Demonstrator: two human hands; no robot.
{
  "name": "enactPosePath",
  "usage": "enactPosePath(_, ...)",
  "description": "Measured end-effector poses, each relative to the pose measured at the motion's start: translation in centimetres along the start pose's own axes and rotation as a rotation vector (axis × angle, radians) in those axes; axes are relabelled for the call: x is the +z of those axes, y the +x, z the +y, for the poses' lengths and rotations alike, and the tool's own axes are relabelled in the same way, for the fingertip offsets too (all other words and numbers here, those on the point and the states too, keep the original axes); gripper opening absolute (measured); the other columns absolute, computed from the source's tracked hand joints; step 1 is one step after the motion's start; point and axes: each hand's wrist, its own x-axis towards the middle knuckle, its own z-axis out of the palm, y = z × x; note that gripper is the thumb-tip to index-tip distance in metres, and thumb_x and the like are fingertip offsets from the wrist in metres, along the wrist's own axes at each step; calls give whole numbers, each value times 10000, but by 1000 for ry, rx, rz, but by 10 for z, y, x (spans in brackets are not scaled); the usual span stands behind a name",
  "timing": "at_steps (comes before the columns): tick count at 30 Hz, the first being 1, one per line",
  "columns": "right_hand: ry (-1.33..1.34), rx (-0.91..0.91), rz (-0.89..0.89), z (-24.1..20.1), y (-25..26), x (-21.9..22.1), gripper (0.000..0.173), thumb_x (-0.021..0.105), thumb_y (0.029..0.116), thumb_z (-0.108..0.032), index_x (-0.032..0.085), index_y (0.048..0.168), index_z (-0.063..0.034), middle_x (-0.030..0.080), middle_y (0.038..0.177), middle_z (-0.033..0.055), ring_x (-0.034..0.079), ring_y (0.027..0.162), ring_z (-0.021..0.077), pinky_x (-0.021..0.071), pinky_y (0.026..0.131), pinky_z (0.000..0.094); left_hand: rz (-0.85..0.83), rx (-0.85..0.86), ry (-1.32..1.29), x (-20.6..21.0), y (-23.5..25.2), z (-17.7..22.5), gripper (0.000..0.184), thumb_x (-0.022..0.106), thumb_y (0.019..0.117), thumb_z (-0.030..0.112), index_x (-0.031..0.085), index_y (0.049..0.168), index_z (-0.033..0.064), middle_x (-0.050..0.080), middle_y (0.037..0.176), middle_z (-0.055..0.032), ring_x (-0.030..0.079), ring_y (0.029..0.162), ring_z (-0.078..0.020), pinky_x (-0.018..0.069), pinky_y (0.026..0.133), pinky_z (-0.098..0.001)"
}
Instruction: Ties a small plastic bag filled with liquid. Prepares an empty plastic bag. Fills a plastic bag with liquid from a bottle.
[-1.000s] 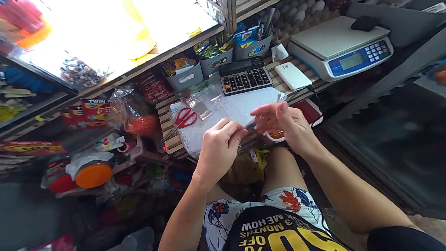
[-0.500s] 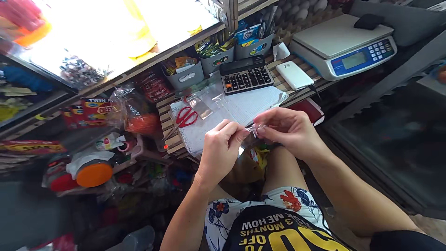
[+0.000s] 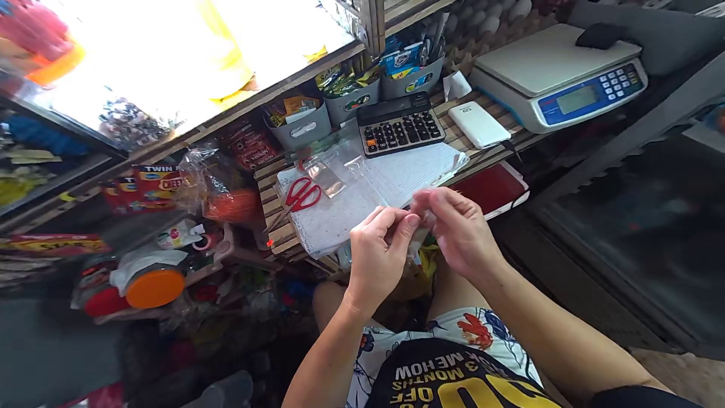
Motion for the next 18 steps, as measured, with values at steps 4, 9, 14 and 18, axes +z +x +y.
enactPosePath(4, 27, 0, 24, 4, -4, 3, 208, 671, 978, -134, 758, 1162, -93, 752, 1044, 41, 715, 950, 124, 600, 882, 297, 47, -10, -57, 6, 0, -6, 114, 664, 985, 102, 722, 969, 5, 667, 850, -28, 629, 659, -41, 566, 596, -190)
enactPosePath(9, 124, -58, 250, -21, 12, -25, 161, 579, 983, -39, 704, 922, -120, 730, 838, 7, 715, 796, 116, 620, 804, 299, -512, -119, -148, 7, -11, -14, 178, 614, 1011, 109, 712, 1036, -37, 705, 865, -82, 657, 694, -79, 572, 654, -240)
enactPosePath(14, -21, -187, 186, -42, -7, -69, 124, 647, 981, -169, 769, 992, -185, 762, 928, -31, 728, 866, 99, 615, 855, 289, -645, 40, 311, -36, 52, -13, 322, 729, 939, 192, 704, 1194, -2, 717, 1131, -158, 683, 1085, -262, 541, 980, -451)
enactPosePath(18, -145, -224, 120, -41, -37, -78, 113, 691, 971, -267, 781, 1038, -256, 759, 989, -74, 720, 911, 75, 604, 878, 272, 41, 53, 351, -72, 171, -11, 372, 651, 988, 157, 615, 1306, -33, 654, 1240, -224, 657, 1117, -310, 547, 949, -462)
